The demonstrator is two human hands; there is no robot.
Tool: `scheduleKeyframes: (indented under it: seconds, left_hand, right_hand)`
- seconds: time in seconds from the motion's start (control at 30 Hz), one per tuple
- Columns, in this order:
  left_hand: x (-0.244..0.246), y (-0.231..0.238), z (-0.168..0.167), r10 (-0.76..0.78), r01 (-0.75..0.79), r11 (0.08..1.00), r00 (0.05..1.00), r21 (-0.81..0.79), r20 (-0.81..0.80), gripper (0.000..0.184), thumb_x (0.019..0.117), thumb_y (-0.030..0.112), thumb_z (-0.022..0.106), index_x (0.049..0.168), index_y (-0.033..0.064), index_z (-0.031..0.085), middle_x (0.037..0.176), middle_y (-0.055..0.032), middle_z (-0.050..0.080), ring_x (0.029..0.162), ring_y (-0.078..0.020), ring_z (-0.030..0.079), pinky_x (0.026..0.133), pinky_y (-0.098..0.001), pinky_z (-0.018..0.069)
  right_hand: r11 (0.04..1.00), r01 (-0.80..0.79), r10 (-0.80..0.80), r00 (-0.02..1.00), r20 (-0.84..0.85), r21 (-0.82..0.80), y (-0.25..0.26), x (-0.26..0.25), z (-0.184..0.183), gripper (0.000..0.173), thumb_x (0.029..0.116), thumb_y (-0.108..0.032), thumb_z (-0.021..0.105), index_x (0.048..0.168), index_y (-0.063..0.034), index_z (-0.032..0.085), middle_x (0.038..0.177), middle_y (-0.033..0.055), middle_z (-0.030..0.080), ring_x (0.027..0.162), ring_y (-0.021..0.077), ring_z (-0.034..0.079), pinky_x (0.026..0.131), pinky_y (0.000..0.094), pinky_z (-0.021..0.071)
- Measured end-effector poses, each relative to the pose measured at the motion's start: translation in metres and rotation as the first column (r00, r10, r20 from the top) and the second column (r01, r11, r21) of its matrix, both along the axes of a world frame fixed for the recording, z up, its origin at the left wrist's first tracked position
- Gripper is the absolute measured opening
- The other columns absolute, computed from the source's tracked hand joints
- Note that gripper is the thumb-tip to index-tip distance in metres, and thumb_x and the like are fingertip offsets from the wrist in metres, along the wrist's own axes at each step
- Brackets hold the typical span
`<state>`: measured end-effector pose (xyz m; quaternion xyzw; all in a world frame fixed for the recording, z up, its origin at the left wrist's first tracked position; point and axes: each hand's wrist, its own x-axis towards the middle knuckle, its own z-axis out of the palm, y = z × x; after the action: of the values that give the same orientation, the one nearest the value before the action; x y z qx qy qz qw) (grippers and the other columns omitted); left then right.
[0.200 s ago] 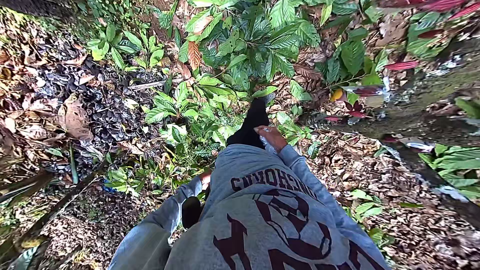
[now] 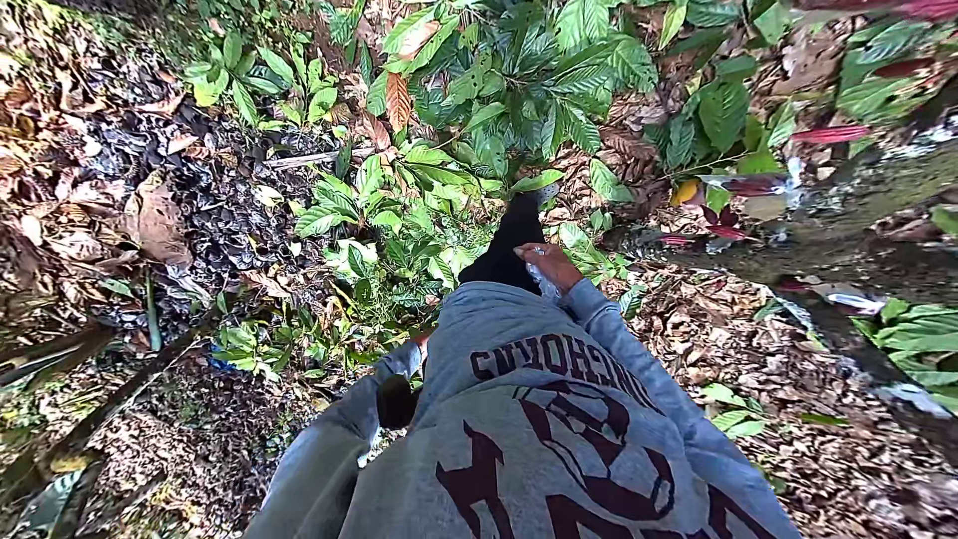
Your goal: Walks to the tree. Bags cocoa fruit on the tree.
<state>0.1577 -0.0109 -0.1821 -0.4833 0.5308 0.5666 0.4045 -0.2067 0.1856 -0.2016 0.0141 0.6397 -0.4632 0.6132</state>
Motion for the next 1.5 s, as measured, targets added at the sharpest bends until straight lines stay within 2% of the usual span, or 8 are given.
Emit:
scheduleKeyframes:
  seconds: [0.1, 0.2, 0.3, 0.43, 0.77, 0.97, 1.17, 1.5]
  left_hand:
    - [-0.101, 0.003, 0.055, -0.185, 0.213, 0.970, 0.959, -0.116, 0.217, 0.045, 0.1121, 0.020, 0.041, 0.152, -0.0005, 0.043, 0.153, -0.0241, 0.047, 0.144, -0.0345, 0.043, 0.120, -0.0494, 0.0324]
    - [-0.147, -0.026, 0.077, -0.226, 0.078, 0.887, 0.933, -0.454, -0.281, 0.034, 0.1034, 0.015, 0.054, 0.130, -0.0035, 0.064, 0.127, -0.0206, 0.067, 0.120, -0.0275, 0.064, 0.107, -0.0433, 0.0494]
    - [-0.182, -0.040, 0.093, -0.043, -0.148, 0.930, 0.866, -0.336, -0.499, 0.021, 0.0990, 0.016, 0.067, 0.114, 0.0029, 0.073, 0.111, -0.0093, 0.075, 0.105, -0.0170, 0.071, 0.097, -0.0382, 0.0573]
    - [-0.198, -0.037, 0.100, -0.112, -0.013, 0.960, 0.897, -0.278, -0.428, 0.018, 0.0968, 0.018, 0.067, 0.100, 0.0016, 0.073, 0.089, -0.0035, 0.073, 0.084, -0.0083, 0.068, 0.082, -0.0314, 0.0577]
    - [-0.216, -0.025, 0.113, -0.194, -0.045, 0.824, 0.914, -0.565, -0.357, 0.017, 0.0962, 0.020, 0.069, 0.094, 0.0086, 0.081, 0.085, -0.0029, 0.077, 0.078, -0.0058, 0.072, 0.080, -0.0322, 0.0586]
    - [-0.234, -0.033, 0.128, -0.302, 0.092, 0.816, 0.910, -0.570, -0.284, 0.022, 0.0966, 0.024, 0.065, 0.100, 0.0081, 0.080, 0.092, -0.0064, 0.077, 0.086, -0.0135, 0.073, 0.085, -0.0389, 0.0586]
    - [-0.252, -0.038, 0.140, -0.576, 0.448, 0.763, 0.798, -0.467, -0.176, 0.031, 0.0997, 0.026, 0.060, 0.106, 0.0002, 0.075, 0.102, -0.0189, 0.073, 0.098, -0.0312, 0.070, 0.092, -0.0527, 0.0539]
    - [-0.260, -0.030, 0.145, -0.691, 0.603, 0.669, 0.720, -0.436, -0.064, 0.033, 0.0908, 0.029, 0.070, 0.095, -0.0038, 0.069, 0.096, -0.0225, 0.069, 0.094, -0.0380, 0.068, 0.084, -0.0597, 0.0531]
  right_hand:
    - [1.000, 0.017, -0.017, 1.000, -0.001, 0.002, 0.003, -0.003, 0.000, 0.029, 0.1028, -0.034, 0.063, 0.120, -0.0113, 0.072, 0.085, 0.0032, 0.065, 0.068, 0.0088, 0.055, 0.068, 0.0306, 0.0499]
    - [1.000, 0.023, -0.023, 1.000, 0.019, -0.007, 0.001, -0.007, 0.003, 0.030, 0.1034, -0.035, 0.061, 0.120, -0.0124, 0.071, 0.080, 0.0010, 0.062, 0.064, 0.0078, 0.052, 0.063, 0.0291, 0.0485]
    - [0.999, -0.008, 0.008, 1.000, 0.009, -0.036, -0.001, -0.010, 0.008, 0.032, 0.1019, -0.039, 0.063, 0.122, -0.0151, 0.071, 0.084, 0.0003, 0.065, 0.067, 0.0071, 0.056, 0.064, 0.0278, 0.0505]
    - [0.992, -0.101, 0.100, 0.995, -0.018, -0.079, -0.006, -0.020, 0.015, 0.045, 0.0973, -0.042, 0.069, 0.132, -0.0125, 0.067, 0.120, 0.0099, 0.070, 0.103, 0.0159, 0.066, 0.093, 0.0381, 0.0540]
    - [0.984, -0.138, 0.132, 0.989, -0.063, -0.111, -0.021, -0.021, 0.003, 0.044, 0.0963, -0.042, 0.070, 0.128, -0.0116, 0.068, 0.100, 0.0077, 0.069, 0.079, 0.0129, 0.062, 0.076, 0.0355, 0.0542]
    - [0.975, -0.216, 0.222, 0.962, -0.159, 0.053, -0.042, -0.016, 0.003, 0.038, 0.0970, -0.036, 0.069, 0.117, -0.0042, 0.073, 0.112, 0.0193, 0.070, 0.106, 0.0298, 0.067, 0.097, 0.0517, 0.0517]
    - [0.970, -0.221, 0.239, 0.947, -0.217, 0.103, -0.059, -0.009, 0.011, 0.038, 0.0989, -0.032, 0.067, 0.107, 0.0043, 0.072, 0.107, 0.0250, 0.069, 0.104, 0.0372, 0.066, 0.096, 0.0576, 0.0508]
    - [0.973, -0.199, 0.221, 0.945, -0.242, 0.114, -0.056, -0.004, 0.004, 0.037, 0.0993, -0.033, 0.066, 0.106, 0.0029, 0.073, 0.104, 0.0236, 0.071, 0.100, 0.0363, 0.068, 0.093, 0.0572, 0.0523]
